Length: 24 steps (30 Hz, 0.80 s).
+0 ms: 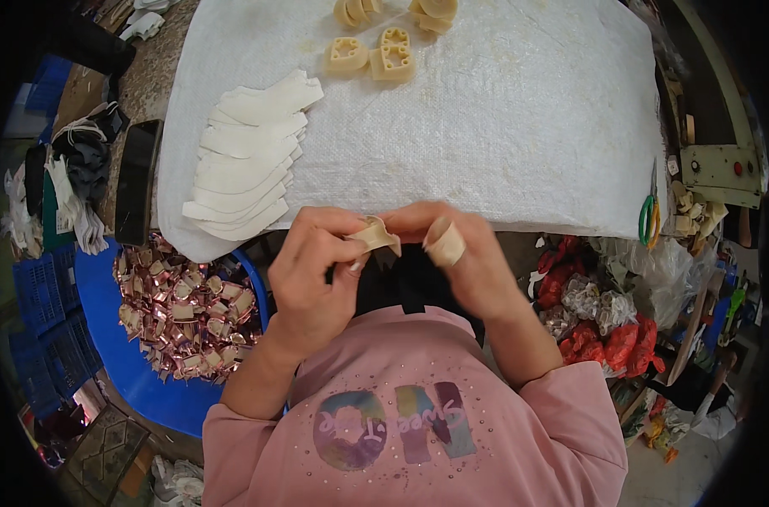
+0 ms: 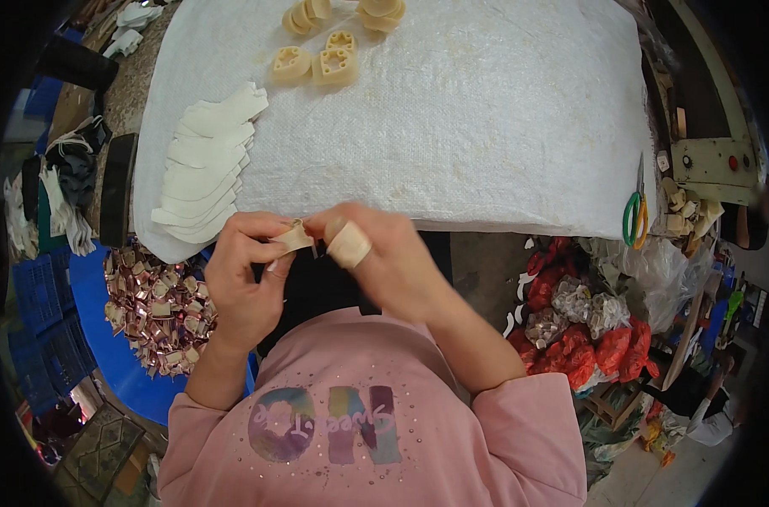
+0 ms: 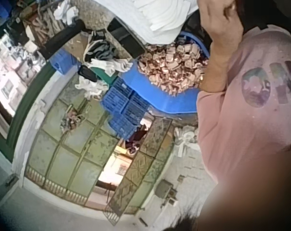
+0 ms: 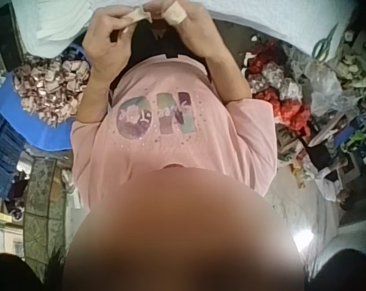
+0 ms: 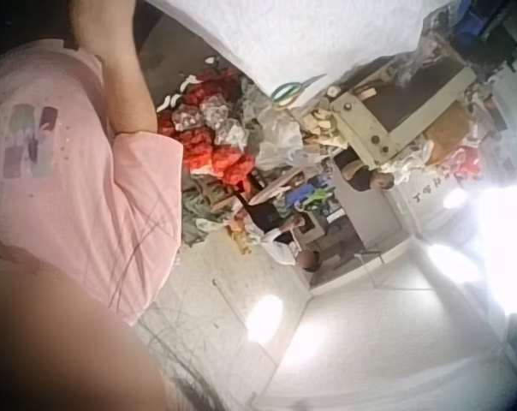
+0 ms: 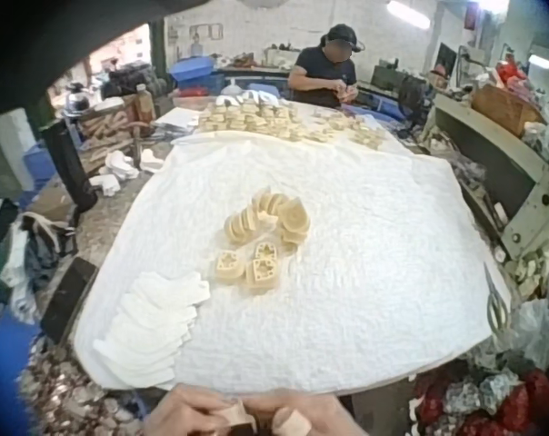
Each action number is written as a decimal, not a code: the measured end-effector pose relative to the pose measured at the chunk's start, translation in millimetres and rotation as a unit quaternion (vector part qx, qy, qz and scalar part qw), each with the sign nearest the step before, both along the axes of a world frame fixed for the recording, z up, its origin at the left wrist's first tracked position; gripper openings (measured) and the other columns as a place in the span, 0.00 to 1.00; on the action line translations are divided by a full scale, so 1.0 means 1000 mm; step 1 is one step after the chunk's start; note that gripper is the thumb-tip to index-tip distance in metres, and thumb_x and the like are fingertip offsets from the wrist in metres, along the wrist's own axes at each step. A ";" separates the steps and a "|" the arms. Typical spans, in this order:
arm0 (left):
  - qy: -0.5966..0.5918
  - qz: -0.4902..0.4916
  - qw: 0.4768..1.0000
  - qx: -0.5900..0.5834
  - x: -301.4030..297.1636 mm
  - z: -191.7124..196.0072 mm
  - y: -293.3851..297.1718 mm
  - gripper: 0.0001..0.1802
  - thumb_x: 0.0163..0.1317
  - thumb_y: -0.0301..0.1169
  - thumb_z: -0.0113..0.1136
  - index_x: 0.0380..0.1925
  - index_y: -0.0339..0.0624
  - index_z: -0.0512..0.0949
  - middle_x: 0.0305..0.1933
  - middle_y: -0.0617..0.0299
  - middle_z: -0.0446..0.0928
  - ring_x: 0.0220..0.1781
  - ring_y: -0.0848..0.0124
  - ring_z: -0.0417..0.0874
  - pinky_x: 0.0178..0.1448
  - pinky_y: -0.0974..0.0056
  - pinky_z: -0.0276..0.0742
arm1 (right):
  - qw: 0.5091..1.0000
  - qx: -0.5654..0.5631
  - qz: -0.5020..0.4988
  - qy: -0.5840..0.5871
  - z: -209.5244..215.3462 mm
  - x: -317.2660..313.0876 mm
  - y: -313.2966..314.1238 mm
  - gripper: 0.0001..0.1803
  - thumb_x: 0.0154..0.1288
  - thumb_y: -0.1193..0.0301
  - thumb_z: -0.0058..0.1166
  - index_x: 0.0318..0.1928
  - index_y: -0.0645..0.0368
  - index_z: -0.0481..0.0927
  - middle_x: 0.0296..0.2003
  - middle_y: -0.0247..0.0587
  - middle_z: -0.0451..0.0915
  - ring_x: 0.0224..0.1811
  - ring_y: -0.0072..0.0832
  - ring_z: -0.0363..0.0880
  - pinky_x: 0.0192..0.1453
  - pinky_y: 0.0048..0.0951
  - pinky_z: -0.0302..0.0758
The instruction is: Manually wrapping plastic shoe heel blocks with decorative pink material at a workstation.
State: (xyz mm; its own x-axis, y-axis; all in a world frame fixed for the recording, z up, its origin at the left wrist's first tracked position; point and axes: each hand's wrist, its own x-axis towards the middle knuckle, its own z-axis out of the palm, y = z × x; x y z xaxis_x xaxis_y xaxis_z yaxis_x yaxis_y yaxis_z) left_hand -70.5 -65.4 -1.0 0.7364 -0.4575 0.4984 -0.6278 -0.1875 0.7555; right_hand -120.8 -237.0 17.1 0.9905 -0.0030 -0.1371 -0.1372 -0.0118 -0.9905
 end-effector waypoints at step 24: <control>0.380 -0.012 0.890 -0.254 -0.005 -0.002 -0.015 0.07 0.58 0.22 0.61 0.35 0.30 0.75 0.39 0.56 0.78 0.40 0.76 0.77 0.46 0.71 0.75 | 0.991 0.036 -0.009 -0.132 -0.025 0.014 -0.001 0.11 0.64 0.74 0.48 0.47 0.62 0.74 0.39 0.40 0.75 0.43 0.28 0.70 0.46 0.28 0.69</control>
State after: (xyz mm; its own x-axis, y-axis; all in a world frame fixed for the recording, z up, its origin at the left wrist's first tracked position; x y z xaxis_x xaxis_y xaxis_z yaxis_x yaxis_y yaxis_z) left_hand -75.1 -80.4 -3.1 0.9419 -0.3358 0.0085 0.1002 0.3049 0.9471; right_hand -107.0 -238.2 -7.9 0.9919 -0.0213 0.1254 0.1265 0.0602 -0.9901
